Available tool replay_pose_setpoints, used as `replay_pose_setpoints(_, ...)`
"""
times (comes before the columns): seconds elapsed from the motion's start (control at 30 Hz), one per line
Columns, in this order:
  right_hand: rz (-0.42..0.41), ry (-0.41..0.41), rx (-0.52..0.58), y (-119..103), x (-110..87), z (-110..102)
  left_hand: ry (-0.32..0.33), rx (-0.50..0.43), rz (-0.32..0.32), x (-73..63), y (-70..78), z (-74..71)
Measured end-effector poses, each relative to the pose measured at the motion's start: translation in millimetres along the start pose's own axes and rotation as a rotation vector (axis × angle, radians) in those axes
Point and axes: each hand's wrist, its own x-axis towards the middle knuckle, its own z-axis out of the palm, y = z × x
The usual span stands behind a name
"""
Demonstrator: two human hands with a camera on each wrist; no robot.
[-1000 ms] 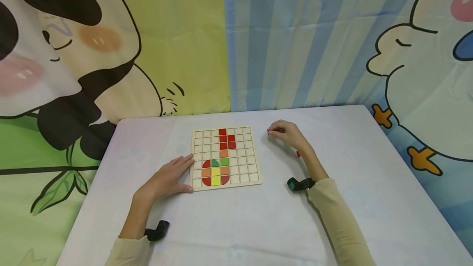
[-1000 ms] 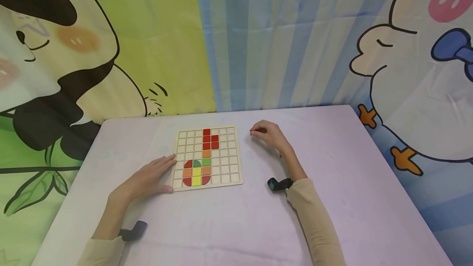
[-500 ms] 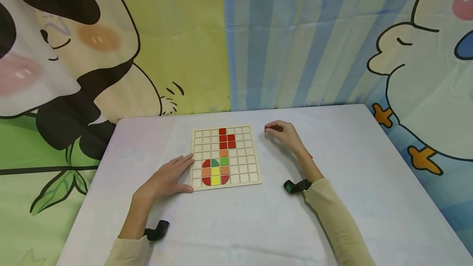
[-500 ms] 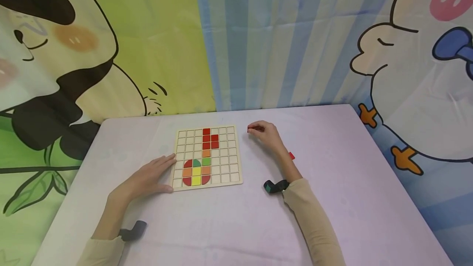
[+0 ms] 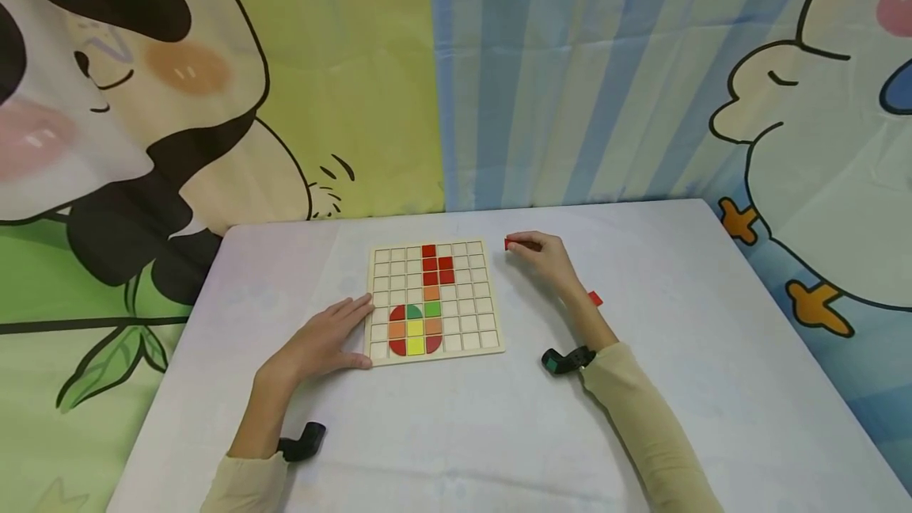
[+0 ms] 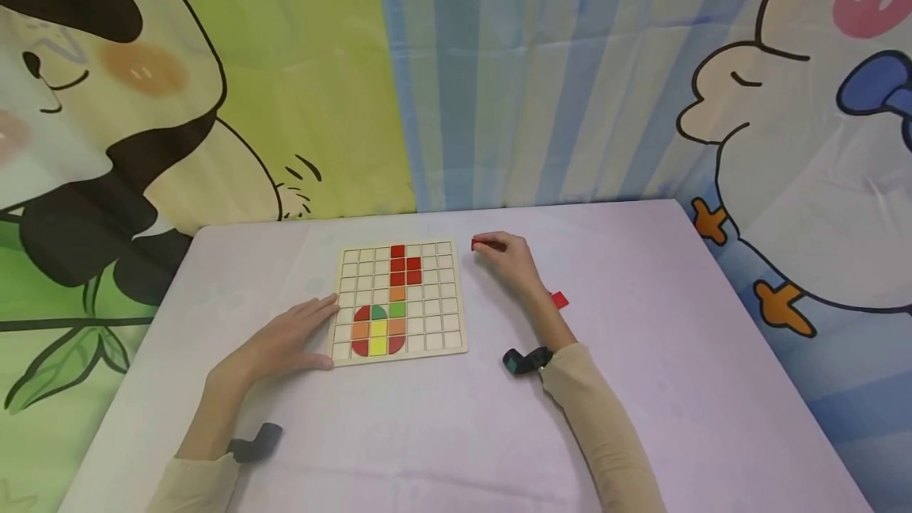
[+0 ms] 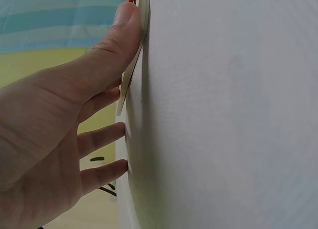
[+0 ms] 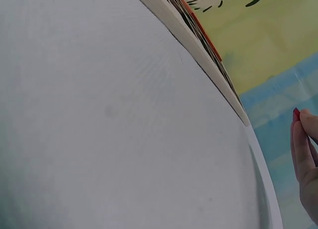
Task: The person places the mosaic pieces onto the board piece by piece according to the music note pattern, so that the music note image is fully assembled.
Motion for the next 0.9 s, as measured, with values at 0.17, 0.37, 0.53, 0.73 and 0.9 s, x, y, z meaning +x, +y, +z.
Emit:
replay_pose_setpoints(0.17, 0.034, 0.003, 0.038, -9.4, 4.4, 11.0, 0.001, 0.000, -0.010, -0.8, 0.7, -1.5)
replay_pose_setpoints(0.37, 0.015, -0.038, 0.081, -23.9, 13.2, 31.7, -0.001, -0.016, -0.003, 0.2, 2.8, -1.1)
replay_pose_setpoints(0.53, -0.011, -0.086, 0.019, -31.2, 25.1, 57.6, 0.002, -0.027, -0.006, 0.8, 1.6, -0.1)
replay_pose_setpoints(0.73, -0.023, -0.164, -0.142, -32.5, 38.9, 81.9, -0.011, -0.043, -0.012, 1.0, 0.0, 2.1)
replay_pose_setpoints(0.9, -0.046, -0.203, -0.234, -33.9, 46.7, 92.0, -0.011, -0.037, -0.019, -0.3, -0.5, 0.5)
